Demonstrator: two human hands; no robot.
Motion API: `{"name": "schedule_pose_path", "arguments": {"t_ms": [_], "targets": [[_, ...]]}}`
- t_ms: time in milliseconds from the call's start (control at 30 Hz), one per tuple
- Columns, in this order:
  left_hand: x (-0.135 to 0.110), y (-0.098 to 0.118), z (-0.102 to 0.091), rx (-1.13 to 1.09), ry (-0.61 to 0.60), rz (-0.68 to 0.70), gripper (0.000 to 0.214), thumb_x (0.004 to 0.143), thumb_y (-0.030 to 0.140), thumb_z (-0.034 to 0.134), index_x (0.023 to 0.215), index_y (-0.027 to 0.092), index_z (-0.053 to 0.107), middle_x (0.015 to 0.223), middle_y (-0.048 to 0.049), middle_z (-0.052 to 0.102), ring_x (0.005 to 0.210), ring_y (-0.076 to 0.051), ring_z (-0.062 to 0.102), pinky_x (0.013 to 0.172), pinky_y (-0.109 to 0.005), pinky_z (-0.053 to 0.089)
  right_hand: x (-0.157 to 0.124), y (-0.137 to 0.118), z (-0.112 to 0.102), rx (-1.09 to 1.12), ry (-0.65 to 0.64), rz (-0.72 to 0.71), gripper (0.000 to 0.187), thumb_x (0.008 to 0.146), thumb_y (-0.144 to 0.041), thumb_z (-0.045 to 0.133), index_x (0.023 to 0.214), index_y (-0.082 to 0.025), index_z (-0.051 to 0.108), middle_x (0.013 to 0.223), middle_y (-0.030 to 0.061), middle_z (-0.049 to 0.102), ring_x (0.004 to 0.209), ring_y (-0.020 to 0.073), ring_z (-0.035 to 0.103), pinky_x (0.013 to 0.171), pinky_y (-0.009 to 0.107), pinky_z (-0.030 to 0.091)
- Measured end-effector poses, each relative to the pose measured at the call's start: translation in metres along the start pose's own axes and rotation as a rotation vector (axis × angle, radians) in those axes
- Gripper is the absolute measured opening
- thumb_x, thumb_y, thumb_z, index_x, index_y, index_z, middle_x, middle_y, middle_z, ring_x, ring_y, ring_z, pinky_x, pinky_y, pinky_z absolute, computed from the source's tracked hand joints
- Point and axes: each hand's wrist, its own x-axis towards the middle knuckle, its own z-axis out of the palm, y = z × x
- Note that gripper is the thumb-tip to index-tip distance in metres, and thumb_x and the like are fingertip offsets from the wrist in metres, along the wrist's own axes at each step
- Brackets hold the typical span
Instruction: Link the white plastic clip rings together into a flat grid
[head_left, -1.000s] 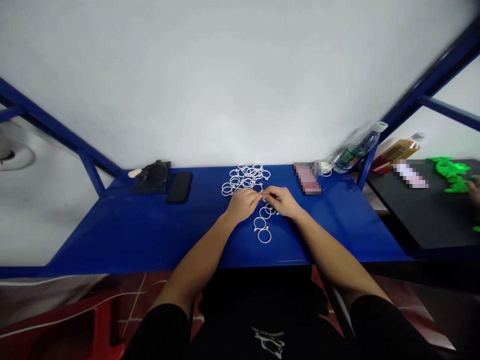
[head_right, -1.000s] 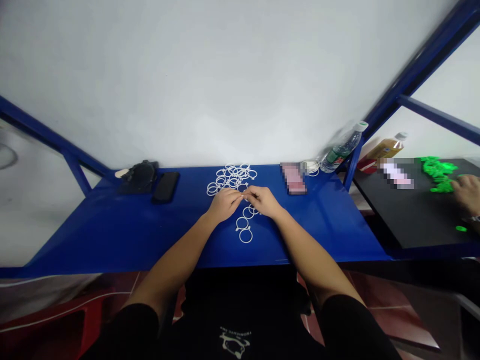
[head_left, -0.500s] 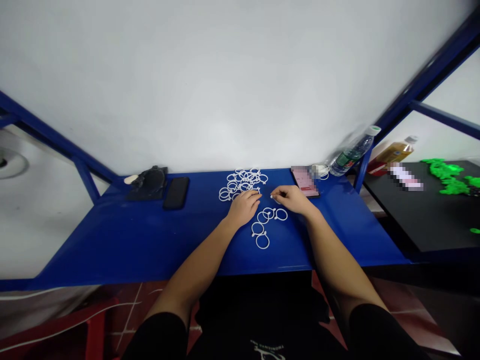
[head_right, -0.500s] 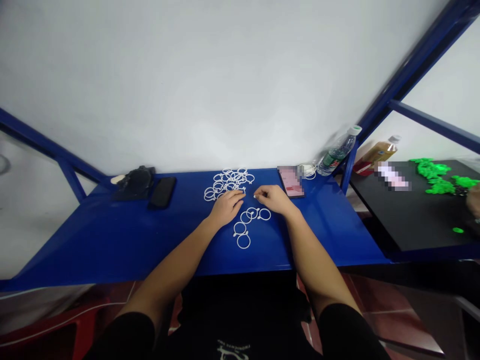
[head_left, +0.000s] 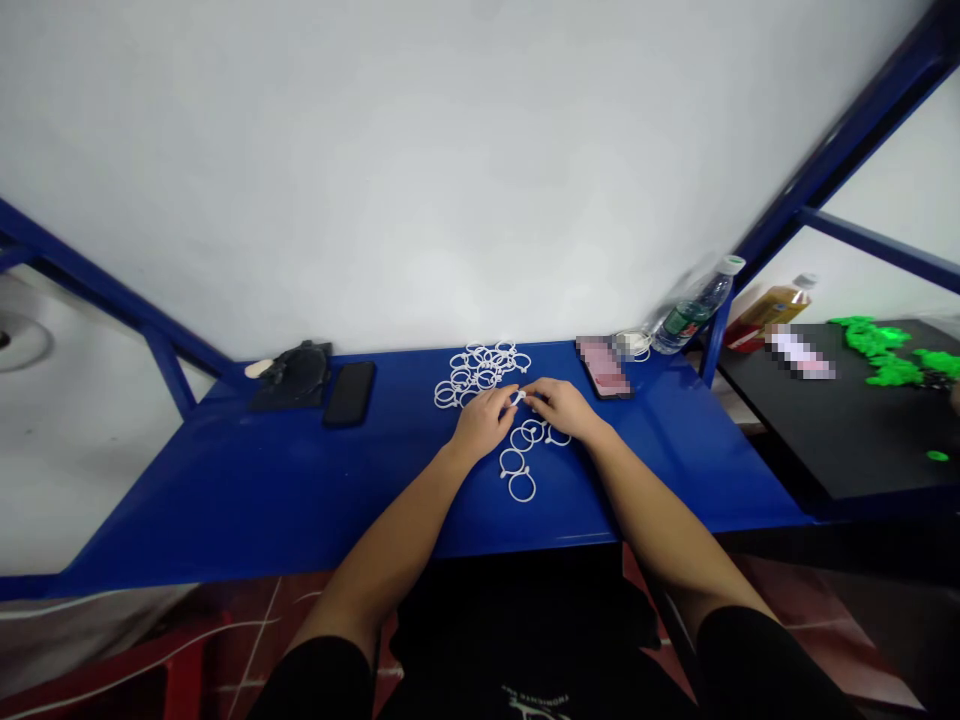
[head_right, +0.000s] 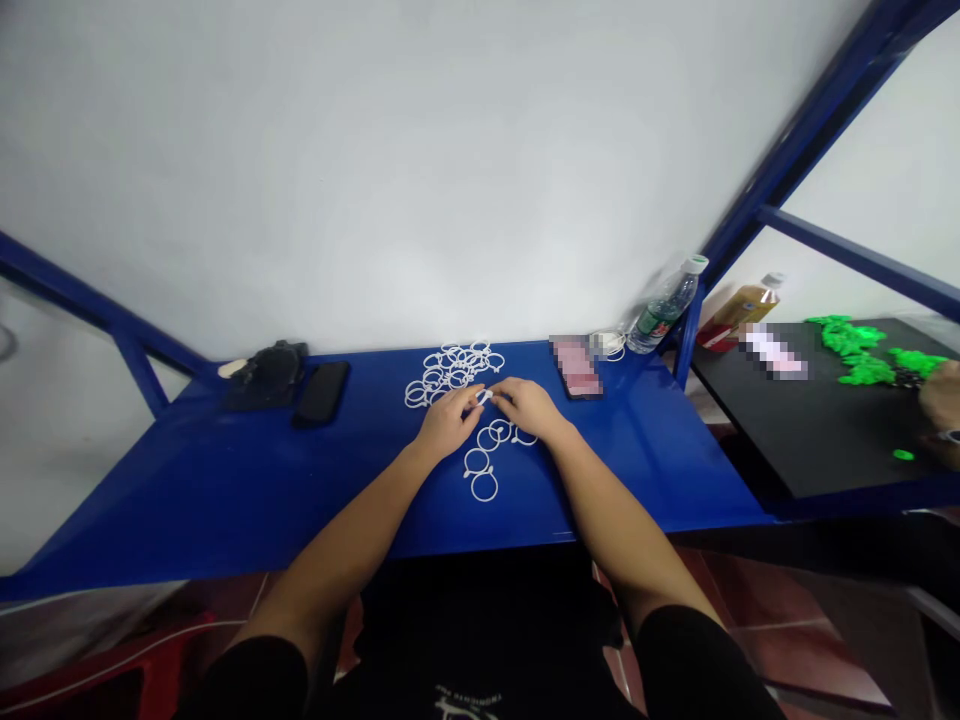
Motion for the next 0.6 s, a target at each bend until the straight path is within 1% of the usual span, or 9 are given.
{"name": "schedule_pose_path", "arguments": {"t_ms": [67, 167, 233, 333, 467, 600], "targets": [[-0.001, 0.002, -0.001, -0.067, 0.05, -0.034, 0.035, 0.099, 0.024, 0.062, 0.133, 0.022, 0.067, 0.103, -0.0058, 0.078, 0.099, -0.021, 0.073, 0.093, -0.039, 0.059, 0.0, -0.005, 0.001, 0.069, 0.057, -0.033, 0.02, 0.1, -0.023, 0.061, 0.111, -0.022, 0.077, 0.104, 0.0068, 0.079, 0.092, 0.0189, 0.072, 0.087, 0.032, 0.054], [-0.001, 0.003, -0.002, -0.208, 0.083, -0.12, 0.025, 0.1, 0.028, 0.063, 0.121, 0.025, 0.075, 0.109, -0.005, 0.08, 0.1, -0.021, 0.076, 0.093, -0.039, 0.061, 0.0, -0.011, 0.003, 0.123, 0.094, -0.066, 0.02, 0.101, -0.03, 0.062, 0.11, -0.023, 0.078, 0.102, 0.0065, 0.079, 0.09, 0.0192, 0.073, 0.083, 0.032, 0.055], [-0.001, 0.002, -0.002, -0.312, 0.1, -0.191, 0.02, 0.099, 0.03, 0.064, 0.112, 0.025, 0.078, 0.107, -0.0045, 0.081, 0.096, -0.021, 0.077, 0.089, -0.038, 0.063, -0.001, -0.014, 0.005, 0.142, 0.091, -0.072, 0.021, 0.102, -0.032, 0.06, 0.11, -0.024, 0.078, 0.101, 0.0067, 0.079, 0.091, 0.0197, 0.073, 0.084, 0.033, 0.055], [0.0, 0.002, -0.003, -0.418, 0.138, -0.261, 0.018, 0.096, 0.031, 0.068, 0.106, 0.023, 0.08, 0.099, -0.004, 0.082, 0.089, -0.021, 0.078, 0.085, -0.037, 0.064, -0.002, -0.019, 0.007, 0.163, 0.106, -0.084, 0.023, 0.104, -0.032, 0.056, 0.109, -0.025, 0.078, 0.101, 0.0069, 0.078, 0.093, 0.0203, 0.072, 0.087, 0.035, 0.056], [0.0, 0.005, -0.004, -0.402, 0.171, -0.24, 0.018, 0.097, 0.035, 0.067, 0.1, 0.023, 0.08, 0.096, -0.0038, 0.081, 0.087, -0.02, 0.077, 0.085, -0.036, 0.063, -0.002, -0.029, 0.008, 0.167, 0.158, -0.117, 0.024, 0.106, -0.033, 0.053, 0.105, -0.024, 0.075, 0.098, 0.0071, 0.076, 0.09, 0.02, 0.07, 0.085, 0.035, 0.056], [0.002, 0.007, -0.006, -0.346, 0.206, -0.188, 0.019, 0.099, 0.035, 0.065, 0.096, 0.022, 0.078, 0.092, -0.0039, 0.079, 0.084, -0.019, 0.074, 0.084, -0.035, 0.06, -0.002, -0.035, 0.003, 0.156, 0.178, -0.116, 0.024, 0.106, -0.033, 0.052, 0.102, -0.023, 0.074, 0.096, 0.007, 0.076, 0.089, 0.0202, 0.07, 0.084, 0.035, 0.056]]}}
